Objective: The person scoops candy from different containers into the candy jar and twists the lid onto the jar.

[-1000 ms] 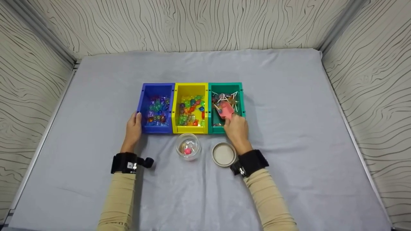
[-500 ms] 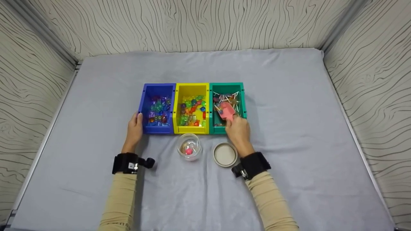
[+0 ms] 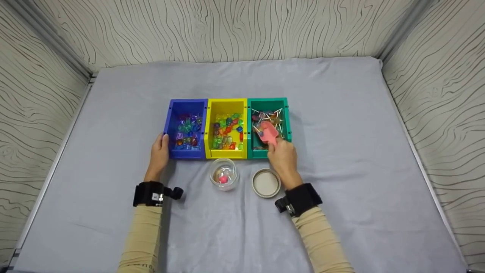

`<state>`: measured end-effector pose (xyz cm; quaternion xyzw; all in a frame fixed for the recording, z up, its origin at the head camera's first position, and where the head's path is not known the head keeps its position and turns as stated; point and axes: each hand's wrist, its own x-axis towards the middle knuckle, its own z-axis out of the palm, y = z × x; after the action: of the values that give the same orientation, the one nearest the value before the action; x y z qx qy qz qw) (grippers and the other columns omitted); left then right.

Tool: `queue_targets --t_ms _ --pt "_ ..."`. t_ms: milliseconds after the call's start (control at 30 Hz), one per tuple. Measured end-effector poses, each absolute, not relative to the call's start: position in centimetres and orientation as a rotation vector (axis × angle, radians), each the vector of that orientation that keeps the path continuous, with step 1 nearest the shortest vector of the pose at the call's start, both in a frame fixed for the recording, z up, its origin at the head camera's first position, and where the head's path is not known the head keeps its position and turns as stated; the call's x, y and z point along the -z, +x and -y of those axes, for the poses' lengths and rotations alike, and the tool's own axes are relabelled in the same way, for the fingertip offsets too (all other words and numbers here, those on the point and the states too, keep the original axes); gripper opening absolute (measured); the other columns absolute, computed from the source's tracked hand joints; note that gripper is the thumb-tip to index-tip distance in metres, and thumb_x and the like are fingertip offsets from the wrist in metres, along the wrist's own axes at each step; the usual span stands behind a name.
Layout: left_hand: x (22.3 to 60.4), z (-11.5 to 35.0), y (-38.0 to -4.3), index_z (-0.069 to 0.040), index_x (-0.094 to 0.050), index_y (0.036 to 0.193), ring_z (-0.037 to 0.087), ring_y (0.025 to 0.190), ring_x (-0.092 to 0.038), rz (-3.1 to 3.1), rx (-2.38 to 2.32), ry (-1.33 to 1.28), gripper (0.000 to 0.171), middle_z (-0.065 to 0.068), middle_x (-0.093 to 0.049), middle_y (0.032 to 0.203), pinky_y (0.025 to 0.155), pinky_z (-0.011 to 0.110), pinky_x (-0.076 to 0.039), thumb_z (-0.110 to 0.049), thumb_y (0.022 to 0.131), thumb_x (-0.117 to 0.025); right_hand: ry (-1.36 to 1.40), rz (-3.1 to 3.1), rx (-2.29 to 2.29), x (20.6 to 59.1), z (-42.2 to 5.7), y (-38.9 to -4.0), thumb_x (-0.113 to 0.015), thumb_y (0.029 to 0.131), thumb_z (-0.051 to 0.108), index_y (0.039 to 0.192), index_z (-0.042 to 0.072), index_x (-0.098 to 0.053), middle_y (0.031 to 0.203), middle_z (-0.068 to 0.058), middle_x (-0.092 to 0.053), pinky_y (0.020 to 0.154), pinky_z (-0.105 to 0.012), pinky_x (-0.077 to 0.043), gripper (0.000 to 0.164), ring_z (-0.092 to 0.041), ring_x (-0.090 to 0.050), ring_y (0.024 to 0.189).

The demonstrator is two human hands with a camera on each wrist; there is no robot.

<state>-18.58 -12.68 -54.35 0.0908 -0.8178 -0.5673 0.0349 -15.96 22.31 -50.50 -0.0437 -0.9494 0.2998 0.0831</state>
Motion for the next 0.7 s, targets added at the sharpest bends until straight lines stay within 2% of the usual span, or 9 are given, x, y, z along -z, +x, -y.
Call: queue_targets --t_ms 333,600,700 --pt "54.5 12.3 -18.5 0.002 -0.046 0.129 0.029 0.118 -0.053 2.489 1.768 0.251 0.042 0.022 -0.058 0.121 0.105 0.044 -0.042 -0.026 0.102 -0.030 -0.096 2.730 -0.882 50.1 -22.8 -14.7 -0.063 0.083 0.008 0.092 -0.011 -0.066 0.064 -0.023 -0.059 0.053 -0.034 -0.037 0.022 -0.030 -0.051 0.059" --pt "54.6 12.6 -18.5 0.003 -0.042 0.134 0.031 0.131 -0.045 2.499 1.713 0.267 0.044 0.022 -0.051 0.135 0.112 0.043 -0.035 -0.025 0.102 -0.031 -0.093 2.714 -0.898 49.2 -22.8 -13.9 -0.064 0.083 0.009 0.093 -0.012 -0.066 0.063 -0.023 -0.059 0.052 -0.031 -0.035 0.024 -0.029 -0.050 0.057" --pt "54.5 12.6 -18.5 0.003 -0.043 0.133 0.031 0.131 -0.045 2.509 1.693 0.266 0.043 0.022 -0.051 0.134 0.112 0.043 -0.036 -0.024 0.102 -0.031 -0.102 2.715 -0.901 48.7 -22.9 -13.6 -0.064 0.084 0.010 0.094 -0.012 -0.066 0.061 -0.022 -0.057 0.052 -0.029 -0.033 0.024 -0.028 -0.048 0.057"
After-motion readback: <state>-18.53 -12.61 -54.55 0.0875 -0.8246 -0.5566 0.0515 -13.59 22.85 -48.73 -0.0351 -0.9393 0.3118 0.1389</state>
